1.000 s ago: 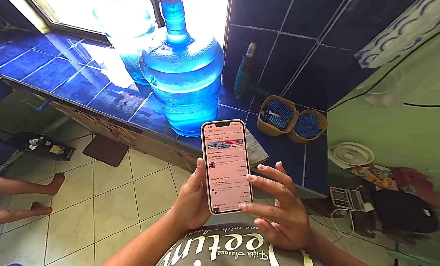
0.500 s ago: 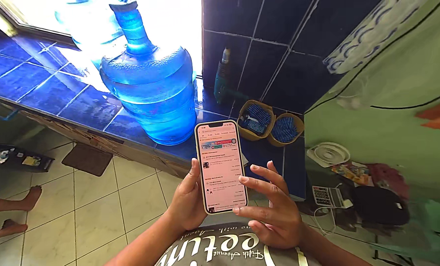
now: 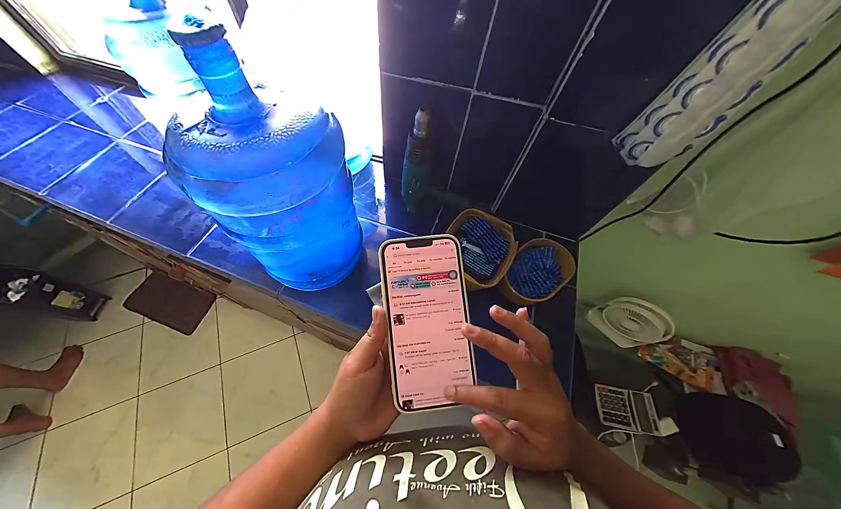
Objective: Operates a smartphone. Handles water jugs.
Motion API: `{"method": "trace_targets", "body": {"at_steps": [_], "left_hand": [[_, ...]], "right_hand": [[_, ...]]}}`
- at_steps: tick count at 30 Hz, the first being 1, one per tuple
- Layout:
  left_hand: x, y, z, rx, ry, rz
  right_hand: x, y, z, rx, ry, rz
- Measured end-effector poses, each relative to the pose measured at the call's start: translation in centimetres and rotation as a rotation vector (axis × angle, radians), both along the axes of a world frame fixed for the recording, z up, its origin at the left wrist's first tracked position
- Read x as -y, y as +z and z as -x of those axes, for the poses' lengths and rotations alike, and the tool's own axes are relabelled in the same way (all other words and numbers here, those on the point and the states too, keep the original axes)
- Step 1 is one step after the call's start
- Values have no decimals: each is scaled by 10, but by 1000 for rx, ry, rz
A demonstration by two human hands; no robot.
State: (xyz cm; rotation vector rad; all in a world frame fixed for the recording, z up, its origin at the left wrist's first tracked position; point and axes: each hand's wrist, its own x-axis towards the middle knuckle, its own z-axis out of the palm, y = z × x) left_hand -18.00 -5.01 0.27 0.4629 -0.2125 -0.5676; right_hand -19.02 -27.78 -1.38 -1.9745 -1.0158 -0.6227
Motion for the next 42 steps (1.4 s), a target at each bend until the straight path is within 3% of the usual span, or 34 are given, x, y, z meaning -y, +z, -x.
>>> {"method": "trace_targets", "body": {"at_steps": [13, 31, 42], "left_hand": [[-15, 1, 11, 22, 71, -11], [-109, 5, 63, 12, 70, -28], [-140, 4, 76, -10, 34, -43]], "right_hand": [[-17, 7, -28, -93, -78, 24], [-110, 10, 19, -81, -91, 3], [-140, 11, 39, -78, -154, 13]]}}
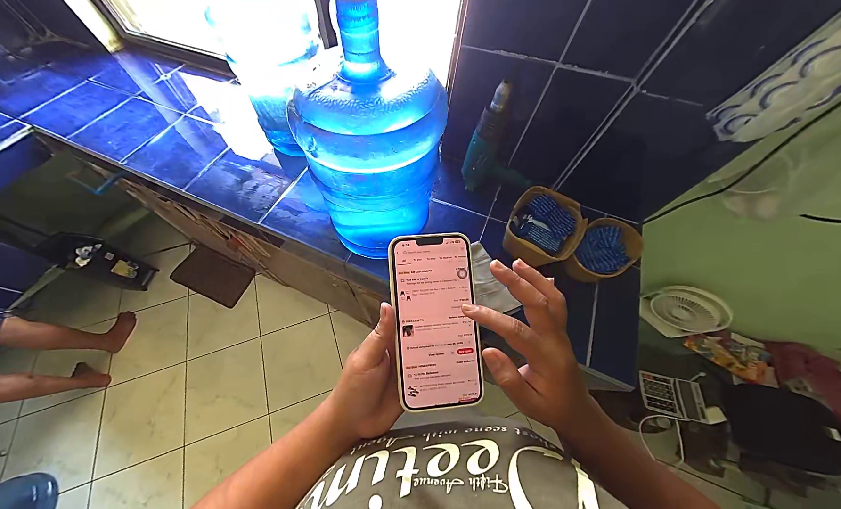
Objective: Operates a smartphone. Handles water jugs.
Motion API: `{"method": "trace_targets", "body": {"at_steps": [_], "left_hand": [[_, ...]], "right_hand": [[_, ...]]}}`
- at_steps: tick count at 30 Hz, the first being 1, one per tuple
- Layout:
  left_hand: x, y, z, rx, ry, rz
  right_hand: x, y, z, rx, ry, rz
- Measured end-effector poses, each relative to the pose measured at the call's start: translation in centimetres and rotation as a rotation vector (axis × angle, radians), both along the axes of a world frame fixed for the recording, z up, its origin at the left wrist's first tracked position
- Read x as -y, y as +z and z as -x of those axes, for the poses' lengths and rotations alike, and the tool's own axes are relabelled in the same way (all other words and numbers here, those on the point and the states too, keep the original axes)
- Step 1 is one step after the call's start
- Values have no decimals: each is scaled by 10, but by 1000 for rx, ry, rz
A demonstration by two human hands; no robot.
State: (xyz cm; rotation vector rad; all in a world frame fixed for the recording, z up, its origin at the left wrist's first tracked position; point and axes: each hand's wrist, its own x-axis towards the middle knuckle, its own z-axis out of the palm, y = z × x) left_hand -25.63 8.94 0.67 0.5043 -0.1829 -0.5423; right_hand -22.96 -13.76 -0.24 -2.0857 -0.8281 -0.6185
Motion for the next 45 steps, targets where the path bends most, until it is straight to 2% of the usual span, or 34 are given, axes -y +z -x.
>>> {"method": "trace_targets", "body": {"at_steps": [9, 13, 16, 31, 45], "left_hand": [[0, -1, -3, 13, -41, 32], [7, -2, -6, 16, -35, 22], [15, 0, -9, 10, -24, 9], [75, -1, -42, 50, -29, 3], [122, -2, -59, 84, 43, -56]], "right_hand": [[1, -1, 5, 11, -21, -6], [9, -1, 3, 49, 78, -35], [17, 0, 3, 48, 138, -50], [80, -1, -34, 52, 80, -54], [118, 39, -97, 131, -2, 2]]}}
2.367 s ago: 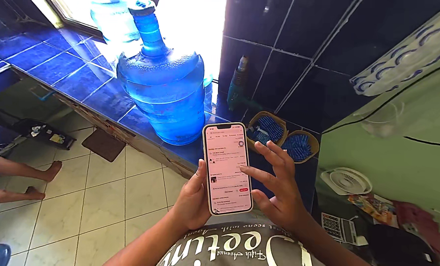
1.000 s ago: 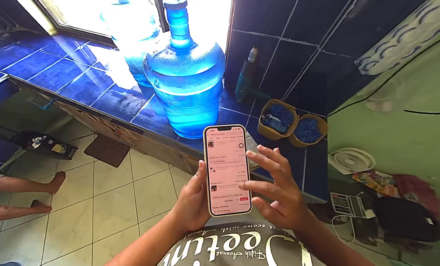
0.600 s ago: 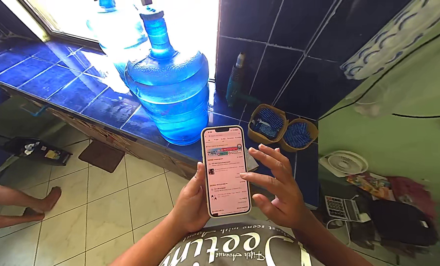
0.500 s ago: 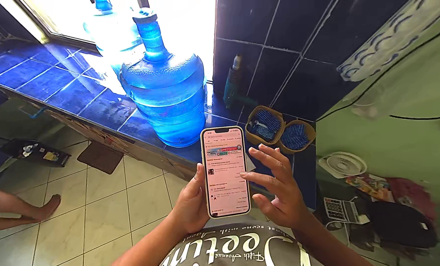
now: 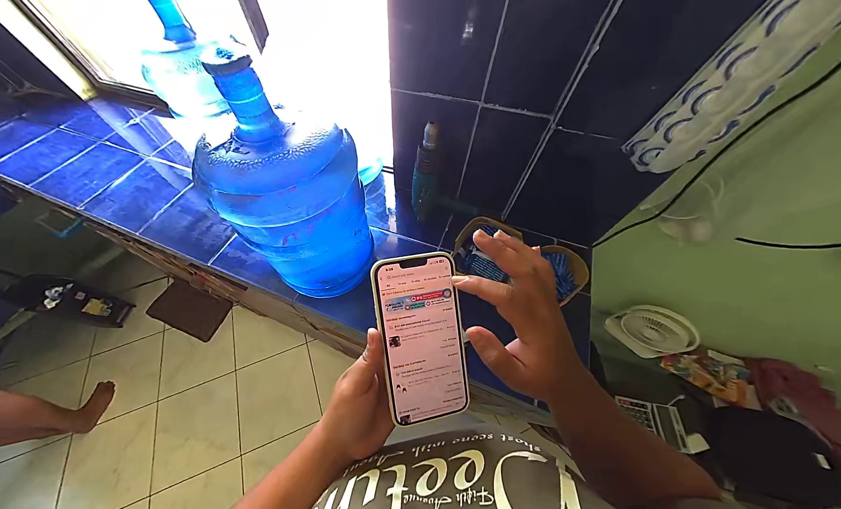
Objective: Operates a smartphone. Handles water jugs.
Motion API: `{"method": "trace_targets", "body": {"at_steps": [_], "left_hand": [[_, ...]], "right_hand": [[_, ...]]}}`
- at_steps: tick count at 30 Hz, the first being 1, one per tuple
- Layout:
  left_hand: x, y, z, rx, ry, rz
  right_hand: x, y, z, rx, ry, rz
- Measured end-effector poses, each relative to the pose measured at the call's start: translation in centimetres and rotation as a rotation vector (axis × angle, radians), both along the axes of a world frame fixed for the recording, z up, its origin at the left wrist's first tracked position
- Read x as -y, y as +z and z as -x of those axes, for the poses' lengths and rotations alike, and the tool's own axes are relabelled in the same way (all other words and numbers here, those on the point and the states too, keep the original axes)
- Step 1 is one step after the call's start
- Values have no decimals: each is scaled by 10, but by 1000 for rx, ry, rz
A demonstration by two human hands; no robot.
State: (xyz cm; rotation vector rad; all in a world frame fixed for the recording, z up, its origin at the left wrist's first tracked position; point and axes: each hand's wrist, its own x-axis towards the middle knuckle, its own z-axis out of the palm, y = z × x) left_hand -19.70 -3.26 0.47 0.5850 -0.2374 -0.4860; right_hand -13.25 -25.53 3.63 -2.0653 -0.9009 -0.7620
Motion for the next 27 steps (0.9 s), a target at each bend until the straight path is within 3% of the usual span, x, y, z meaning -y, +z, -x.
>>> {"method": "trace_targets", "body": {"at_steps": [14, 27], "left_hand": [[-13, 3, 12, -14, 61, -1], [-69, 4, 46, -5, 10, -15]], "right_hand": [[-37, -1, 10, 27, 140, 9], [-69, 2, 40, 24, -10, -29]]}}
